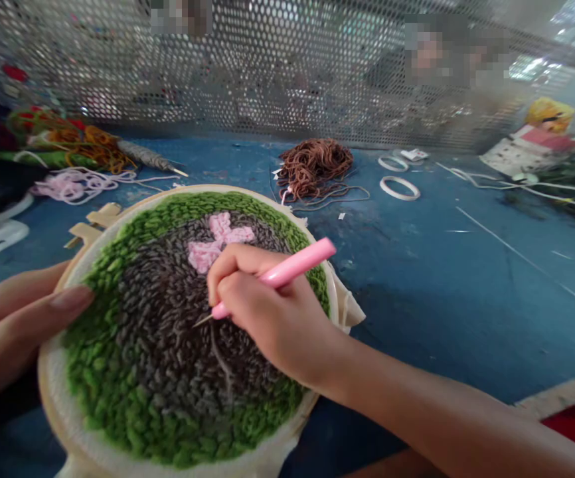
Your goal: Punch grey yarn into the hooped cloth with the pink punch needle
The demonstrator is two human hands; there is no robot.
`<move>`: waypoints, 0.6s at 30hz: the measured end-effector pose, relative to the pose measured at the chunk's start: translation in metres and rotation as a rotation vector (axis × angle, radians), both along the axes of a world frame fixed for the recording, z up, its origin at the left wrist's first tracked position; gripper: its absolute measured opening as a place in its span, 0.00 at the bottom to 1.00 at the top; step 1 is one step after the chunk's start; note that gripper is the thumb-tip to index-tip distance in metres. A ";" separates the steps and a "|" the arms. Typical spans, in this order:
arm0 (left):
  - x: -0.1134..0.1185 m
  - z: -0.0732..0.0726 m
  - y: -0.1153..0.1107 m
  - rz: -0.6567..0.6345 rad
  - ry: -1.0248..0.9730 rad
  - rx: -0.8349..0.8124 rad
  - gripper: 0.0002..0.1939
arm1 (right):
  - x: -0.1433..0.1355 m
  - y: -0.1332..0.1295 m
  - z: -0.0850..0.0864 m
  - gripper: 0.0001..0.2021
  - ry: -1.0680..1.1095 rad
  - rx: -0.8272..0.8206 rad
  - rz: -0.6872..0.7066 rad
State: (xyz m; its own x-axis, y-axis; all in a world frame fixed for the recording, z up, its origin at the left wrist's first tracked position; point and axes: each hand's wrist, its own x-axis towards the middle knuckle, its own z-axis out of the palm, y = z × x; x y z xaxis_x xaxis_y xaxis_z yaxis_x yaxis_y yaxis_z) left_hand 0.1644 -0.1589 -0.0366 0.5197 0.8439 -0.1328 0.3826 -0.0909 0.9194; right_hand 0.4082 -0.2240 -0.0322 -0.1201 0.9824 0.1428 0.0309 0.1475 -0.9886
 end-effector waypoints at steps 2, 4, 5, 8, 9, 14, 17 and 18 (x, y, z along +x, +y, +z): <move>-0.002 -0.004 0.002 -0.015 -0.032 -0.026 0.20 | 0.002 0.001 0.000 0.11 0.112 0.001 -0.086; -0.003 -0.006 0.003 -0.023 -0.038 -0.034 0.20 | 0.002 0.000 -0.001 0.11 0.131 0.014 -0.125; -0.004 -0.007 0.003 -0.027 -0.038 -0.033 0.20 | 0.002 0.000 -0.002 0.11 0.113 0.020 -0.131; -0.004 -0.008 0.003 -0.034 -0.039 -0.029 0.20 | 0.001 -0.001 -0.003 0.12 0.025 0.025 -0.119; -0.004 -0.008 0.003 -0.038 -0.042 -0.028 0.20 | 0.001 -0.002 -0.003 0.12 0.003 0.025 -0.103; -0.005 -0.009 0.003 -0.059 -0.056 -0.028 0.21 | 0.003 -0.001 -0.004 0.12 -0.015 0.027 -0.015; -0.004 -0.009 0.003 -0.074 -0.053 -0.018 0.21 | 0.004 -0.002 -0.003 0.12 -0.019 0.036 0.008; -0.003 -0.009 0.002 -0.088 -0.041 0.019 0.20 | 0.004 -0.003 -0.003 0.11 -0.028 0.049 0.023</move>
State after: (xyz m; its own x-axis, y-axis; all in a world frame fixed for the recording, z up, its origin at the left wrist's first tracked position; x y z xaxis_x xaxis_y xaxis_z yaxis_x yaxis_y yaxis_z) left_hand 0.1611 -0.1567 -0.0453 0.5970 0.7967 -0.0942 0.3341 -0.1401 0.9321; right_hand 0.4121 -0.2269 -0.0353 -0.1471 0.9713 0.1867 0.0548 0.1965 -0.9790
